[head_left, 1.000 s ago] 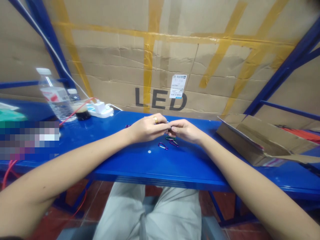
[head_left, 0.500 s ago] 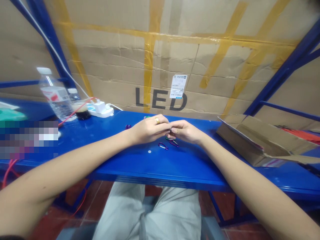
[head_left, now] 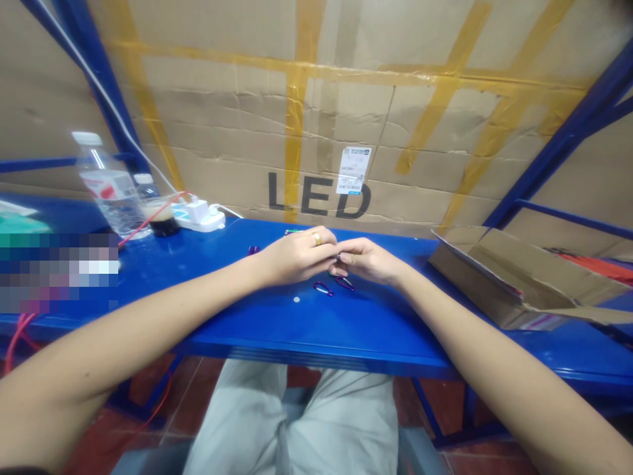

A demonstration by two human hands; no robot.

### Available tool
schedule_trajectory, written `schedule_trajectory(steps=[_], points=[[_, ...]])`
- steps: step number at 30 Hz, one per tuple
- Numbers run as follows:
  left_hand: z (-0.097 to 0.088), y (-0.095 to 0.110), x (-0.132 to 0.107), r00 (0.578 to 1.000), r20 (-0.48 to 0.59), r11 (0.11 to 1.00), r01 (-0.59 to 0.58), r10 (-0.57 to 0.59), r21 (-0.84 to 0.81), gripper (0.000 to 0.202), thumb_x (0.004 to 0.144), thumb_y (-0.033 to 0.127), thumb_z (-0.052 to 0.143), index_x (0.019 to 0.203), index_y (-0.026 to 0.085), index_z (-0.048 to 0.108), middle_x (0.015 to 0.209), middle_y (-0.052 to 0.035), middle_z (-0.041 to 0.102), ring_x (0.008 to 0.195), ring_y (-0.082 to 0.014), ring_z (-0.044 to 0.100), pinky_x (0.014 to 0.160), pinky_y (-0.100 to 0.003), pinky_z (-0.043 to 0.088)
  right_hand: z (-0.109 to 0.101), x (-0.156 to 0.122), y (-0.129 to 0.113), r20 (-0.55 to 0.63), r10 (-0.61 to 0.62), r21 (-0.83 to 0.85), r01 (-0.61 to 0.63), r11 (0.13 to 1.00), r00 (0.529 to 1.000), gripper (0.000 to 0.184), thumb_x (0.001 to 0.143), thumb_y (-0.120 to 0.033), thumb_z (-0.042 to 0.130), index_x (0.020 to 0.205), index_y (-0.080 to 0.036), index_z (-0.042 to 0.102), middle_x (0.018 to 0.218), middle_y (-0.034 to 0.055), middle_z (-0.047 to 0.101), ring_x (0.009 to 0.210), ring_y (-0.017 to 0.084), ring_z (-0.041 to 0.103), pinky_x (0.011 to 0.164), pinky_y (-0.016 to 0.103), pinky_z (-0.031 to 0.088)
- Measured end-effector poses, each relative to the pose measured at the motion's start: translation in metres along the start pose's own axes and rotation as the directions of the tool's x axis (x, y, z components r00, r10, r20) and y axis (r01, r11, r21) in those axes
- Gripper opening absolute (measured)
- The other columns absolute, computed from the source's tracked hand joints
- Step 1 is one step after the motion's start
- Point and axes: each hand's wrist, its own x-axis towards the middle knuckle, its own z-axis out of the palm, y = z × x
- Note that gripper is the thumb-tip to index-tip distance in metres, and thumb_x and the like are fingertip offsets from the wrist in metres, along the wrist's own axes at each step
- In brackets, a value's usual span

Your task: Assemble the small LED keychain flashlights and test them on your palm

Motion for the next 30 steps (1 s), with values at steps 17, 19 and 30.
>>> schedule_trajectory(steps=[17, 19, 30], points=[[-0.024, -0.014, 0.002, 0.962, 0.153, 0.971, 0.235, -0.227, -0.033, 0.014, 0.091, 0.019, 0.05, 0.098, 0.015, 0.062, 0.094, -0.01, 0.068, 0.088, -0.0201, 0.061, 0.083, -0.035, 0.05, 0.005, 0.003, -0.01, -0.149, 0.018, -0.288, -0.061, 0.956, 0.989, 0.022, 0.072, -0.027, 0.079, 0.09, -0.017, 0.072, 0.09, 0.0033, 0.07, 0.083, 0.018, 0.062, 0.079, 0.033, 0.049], [-0.033, -0.027, -0.003, 0.905, 0.291, 0.948, 0.318, -0.31, 0.02, 0.019, 0.09, 0.018, 0.049, 0.1, 0.016, 0.066, 0.096, -0.0095, 0.07, 0.088, -0.0202, 0.063, 0.082, -0.034, 0.049, 0.007, 0.003, -0.012, -0.151, 0.024, -0.319, -0.072, 0.945, 0.988, 0.021, 0.072, -0.026, 0.079, 0.089, -0.016, 0.071, 0.089, 0.0033, 0.07, 0.083, 0.018, 0.063, 0.078, 0.033, 0.049], [-0.037, -0.065, -0.037, 0.448, 0.781, 0.764, 0.643, -0.436, 0.058, 0.025, 0.083, 0.027, 0.064, 0.105, 0.023, 0.076, 0.103, -0.0051, 0.075, 0.084, -0.017, 0.065, 0.073, -0.026, 0.045, 0.013, 0.005, -0.006, -0.134, -0.017, -0.662, -0.077, 0.745, 0.991, 0.013, 0.076, -0.022, 0.073, 0.089, -0.019, 0.072, 0.093, 0.0047, 0.073, 0.09, 0.022, 0.064, 0.089, 0.039, 0.05]])
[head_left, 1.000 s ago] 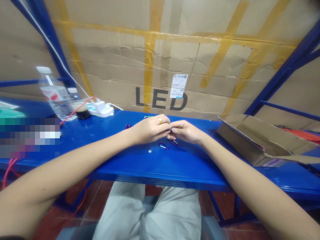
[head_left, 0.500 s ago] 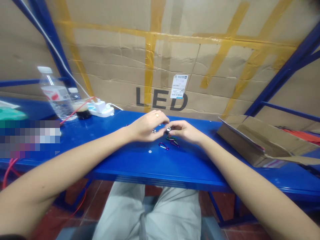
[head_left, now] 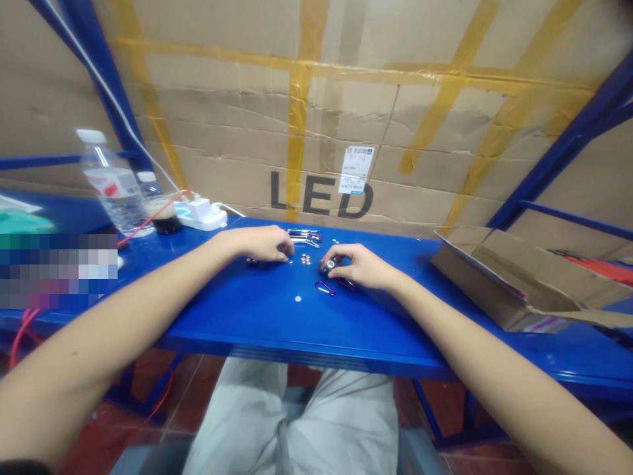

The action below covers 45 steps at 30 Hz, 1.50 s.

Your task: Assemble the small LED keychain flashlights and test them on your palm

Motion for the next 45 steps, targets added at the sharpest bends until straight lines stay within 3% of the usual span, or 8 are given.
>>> schedule_trajectory(steps=[5, 12, 24, 30, 32, 36, 39, 45], points=[[0.005, 0.006, 0.007, 1.0, 0.002, 0.999, -0.016, 0.016, 0.038, 0.017, 0.082, 0.016, 0.063, 0.092, 0.02, 0.076, 0.091, -0.0047, 0.073, 0.078, -0.0159, 0.064, 0.071, -0.025, 0.043, 0.001, 0.0, -0.003, 0.009, -0.02, -0.048, 0.02, 0.999, 1.0, 0.011, 0.078, -0.02, 0.071, 0.089, -0.019, 0.071, 0.094, 0.0042, 0.074, 0.09, 0.022, 0.065, 0.088, 0.037, 0.049], [0.0, 0.013, 0.005, 0.994, 0.006, 0.993, 0.108, -0.108, 0.05, 0.004, 0.08, 0.015, 0.065, 0.079, 0.016, 0.069, 0.077, -0.0032, 0.068, 0.065, -0.0134, 0.058, 0.061, -0.024, 0.04, 0.0, 0.0, 0.0, 0.012, -0.033, -0.085, 0.033, 0.996, 0.999, 0.01, 0.079, -0.017, 0.069, 0.088, -0.018, 0.071, 0.093, 0.0037, 0.073, 0.09, 0.02, 0.064, 0.087, 0.035, 0.048], [-0.007, 0.024, 0.0, 0.99, 0.084, 0.993, 0.118, -0.117, -0.005, 0.008, 0.075, 0.012, 0.064, 0.073, 0.017, 0.07, 0.065, -0.0013, 0.066, 0.056, -0.0128, 0.056, 0.061, -0.027, 0.044, 0.002, 0.0, -0.001, 0.013, -0.036, -0.097, 0.037, 0.995, 0.999, 0.008, 0.079, -0.018, 0.068, 0.088, -0.018, 0.07, 0.091, 0.0037, 0.071, 0.088, 0.02, 0.063, 0.085, 0.035, 0.048], [-0.007, 0.025, -0.001, 0.996, -0.086, 0.999, -0.008, 0.004, -0.047, 0.009, 0.077, 0.014, 0.063, 0.078, 0.017, 0.071, 0.072, -0.0014, 0.069, 0.063, -0.0124, 0.061, 0.058, -0.024, 0.043, 0.002, 0.0, -0.001, -0.005, -0.018, -0.084, 0.017, 0.996, 1.0, 0.01, 0.077, -0.02, 0.07, 0.087, -0.019, 0.069, 0.092, 0.0035, 0.071, 0.089, 0.021, 0.064, 0.086, 0.035, 0.048], [-0.007, 0.032, 0.0, 0.965, -0.247, 0.991, -0.111, 0.089, -0.076, 0.008, 0.079, 0.017, 0.065, 0.085, 0.017, 0.071, 0.081, -0.0022, 0.072, 0.072, -0.0136, 0.064, 0.065, -0.024, 0.046, 0.002, 0.0, -0.001, -0.018, -0.012, -0.081, 0.01, 0.997, 1.0, 0.011, 0.077, -0.021, 0.071, 0.087, -0.019, 0.069, 0.091, 0.0034, 0.071, 0.089, 0.021, 0.064, 0.086, 0.035, 0.048], [-0.001, 0.056, 0.003, 0.833, -0.472, 0.93, -0.36, 0.288, -0.069, 0.009, 0.085, 0.019, 0.064, 0.09, 0.016, 0.071, 0.087, -0.0042, 0.072, 0.079, -0.0144, 0.065, 0.074, -0.025, 0.049, 0.003, 0.0, -0.001, -0.028, -0.001, -0.049, -0.001, 0.999, 1.0, 0.012, 0.076, -0.023, 0.071, 0.088, -0.019, 0.068, 0.09, 0.0027, 0.072, 0.087, 0.021, 0.065, 0.084, 0.034, 0.049], [0.008, 0.068, 0.007, 0.784, -0.476, 0.883, -0.468, 0.398, -0.034, 0.009, 0.089, 0.021, 0.064, 0.091, 0.017, 0.072, 0.089, -0.0063, 0.072, 0.081, -0.0154, 0.065, 0.076, -0.026, 0.05, 0.004, 0.0, 0.001, -0.032, -0.008, -0.045, 0.007, 0.999, 0.999, 0.017, 0.075, -0.023, 0.071, 0.092, -0.018, 0.07, 0.092, 0.0028, 0.073, 0.087, 0.022, 0.065, 0.084, 0.034, 0.049], [0.016, 0.065, 0.012, 0.779, -0.436, 0.867, -0.498, 0.451, 0.008, 0.013, 0.093, 0.025, 0.062, 0.091, 0.017, 0.072, 0.089, -0.0074, 0.071, 0.083, -0.0169, 0.065, 0.078, -0.029, 0.05, 0.005, 0.001, 0.004, -0.039, -0.012, -0.051, 0.01, 0.999, 0.999, 0.017, 0.074, -0.022, 0.072, 0.09, -0.018, 0.07, 0.093, 0.0031, 0.074, 0.087, 0.023, 0.066, 0.084, 0.034, 0.049]])
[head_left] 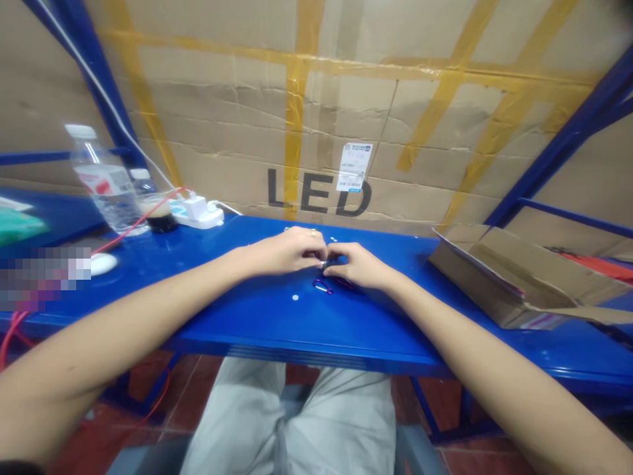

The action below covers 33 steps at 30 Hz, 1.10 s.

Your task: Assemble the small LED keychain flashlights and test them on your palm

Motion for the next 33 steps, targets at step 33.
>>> schedule_trajectory(steps=[33], points=[[-0.02, -0.032, -0.018, 0.749, 0.394, 0.846, 0.467, -0.533, 0.256, 0.011, 0.083, 0.018, 0.062, 0.085, 0.019, 0.073, 0.079, -0.0027, 0.071, 0.069, -0.0157, 0.061, 0.064, -0.025, 0.038, 0.0, 0.0, -0.006, 0.01, -0.009, 0.08, 0.008, 0.997, 1.0, 0.011, 0.075, -0.019, 0.07, 0.087, -0.018, 0.07, 0.093, 0.0042, 0.074, 0.091, 0.021, 0.067, 0.089, 0.036, 0.051]])
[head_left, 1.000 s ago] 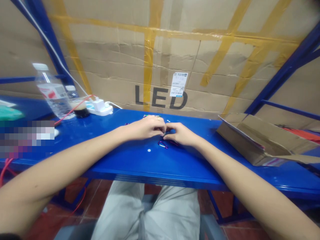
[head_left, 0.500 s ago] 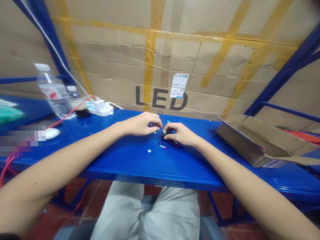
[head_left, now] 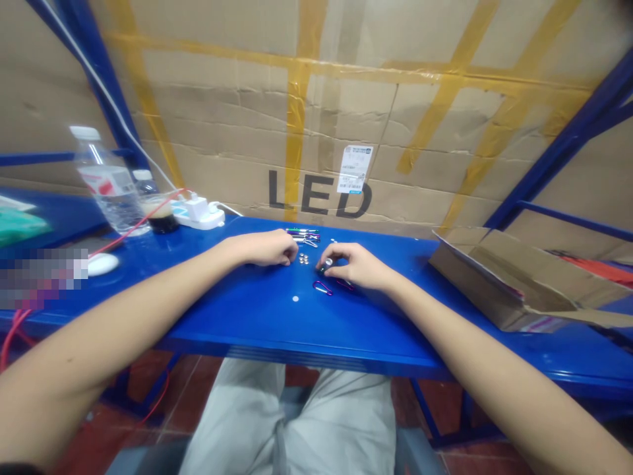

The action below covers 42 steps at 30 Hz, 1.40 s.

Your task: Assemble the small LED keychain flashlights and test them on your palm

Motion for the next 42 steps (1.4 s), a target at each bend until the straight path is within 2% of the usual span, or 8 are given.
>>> schedule_trajectory(steps=[6, 15, 23, 29, 33, 36, 38, 42], points=[[-0.003, 0.002, -0.002, 0.999, -0.003, 0.998, 0.051, -0.051, -0.048, 0.005, 0.079, 0.019, 0.065, 0.082, 0.018, 0.069, 0.076, -0.0014, 0.068, 0.064, -0.0141, 0.058, 0.059, -0.024, 0.036, 0.0, -0.001, 0.0, 0.01, -0.015, -0.074, 0.015, 0.997, 1.0, 0.012, 0.077, -0.017, 0.068, 0.088, -0.018, 0.071, 0.094, 0.0035, 0.074, 0.09, 0.02, 0.067, 0.087, 0.034, 0.051], [-0.007, 0.008, -0.007, 0.999, -0.002, 0.998, 0.054, -0.054, -0.015, 0.016, 0.074, 0.01, 0.059, 0.078, 0.019, 0.071, 0.071, -0.0008, 0.067, 0.06, -0.013, 0.057, 0.057, -0.024, 0.036, 0.0, 0.0, 0.003, -0.005, -0.003, -0.076, 0.003, 0.997, 1.0, 0.011, 0.076, -0.021, 0.07, 0.088, -0.018, 0.07, 0.093, 0.0041, 0.073, 0.09, 0.021, 0.065, 0.089, 0.037, 0.05], [-0.007, 0.013, -0.006, 0.998, 0.009, 0.998, 0.057, -0.057, 0.024, 0.017, 0.073, 0.01, 0.057, 0.082, 0.018, 0.069, 0.076, -0.0017, 0.068, 0.066, -0.0146, 0.06, 0.06, -0.024, 0.04, 0.0, 0.0, 0.004, -0.019, 0.019, -0.044, -0.02, 0.999, 1.0, 0.012, 0.076, -0.023, 0.071, 0.086, -0.018, 0.068, 0.091, 0.0038, 0.071, 0.088, 0.021, 0.065, 0.087, 0.036, 0.05], [-0.009, 0.018, -0.007, 0.994, 0.023, 0.994, 0.106, -0.106, 0.003, 0.019, 0.078, 0.019, 0.06, 0.095, 0.018, 0.069, 0.089, -0.004, 0.072, 0.074, -0.016, 0.063, 0.063, -0.025, 0.042, 0.0, 0.001, 0.004, -0.019, 0.025, -0.036, -0.026, 0.999, 1.0, 0.012, 0.075, -0.024, 0.071, 0.086, -0.018, 0.068, 0.091, 0.0041, 0.071, 0.087, 0.021, 0.065, 0.087, 0.037, 0.05], [-0.008, 0.015, -0.008, 0.994, 0.053, 0.995, 0.097, -0.097, -0.006, 0.013, 0.081, 0.022, 0.059, 0.086, 0.018, 0.071, 0.082, -0.0028, 0.071, 0.068, -0.0149, 0.061, 0.062, -0.025, 0.041, -0.001, 0.001, 0.003, -0.022, 0.027, -0.043, -0.028, 0.999, 0.999, 0.012, 0.075, -0.024, 0.071, 0.086, -0.018, 0.069, 0.091, 0.0042, 0.072, 0.088, 0.021, 0.065, 0.087, 0.037, 0.05], [-0.005, 0.013, -0.006, 0.999, -0.037, 0.999, 0.035, -0.036, -0.041, 0.011, 0.079, 0.019, 0.06, 0.082, 0.018, 0.071, 0.079, -0.0027, 0.071, 0.067, -0.0144, 0.061, 0.061, -0.025, 0.041, -0.001, 0.0, 0.002, -0.021, 0.027, -0.039, -0.028, 0.999, 0.999, 0.012, 0.075, -0.023, 0.071, 0.086, -0.018, 0.068, 0.09, 0.0039, 0.072, 0.088, 0.021, 0.066, 0.087, 0.037, 0.05], [-0.003, 0.017, -0.005, 0.982, -0.185, 0.994, -0.064, 0.048, -0.085, 0.013, 0.078, 0.016, 0.06, 0.086, 0.017, 0.071, 0.081, -0.0028, 0.072, 0.07, -0.0145, 0.062, 0.065, -0.025, 0.043, 0.0, 0.0, 0.002, -0.022, 0.028, -0.036, -0.029, 0.999, 0.999, 0.011, 0.075, -0.023, 0.07, 0.085, -0.018, 0.068, 0.09, 0.0036, 0.072, 0.087, 0.021, 0.066, 0.086, 0.036, 0.05], [0.001, 0.034, -0.002, 0.859, -0.473, 0.939, -0.305, 0.198, -0.161, 0.018, 0.084, 0.019, 0.06, 0.098, 0.017, 0.071, 0.09, -0.0034, 0.074, 0.079, -0.0141, 0.066, 0.072, -0.024, 0.047, 0.001, 0.0, 0.001, -0.038, 0.045, -0.042, -0.047, 0.998, 0.998, 0.014, 0.074, -0.021, 0.07, 0.088, -0.018, 0.069, 0.089, 0.0027, 0.073, 0.086, 0.021, 0.067, 0.085, 0.034, 0.05]])
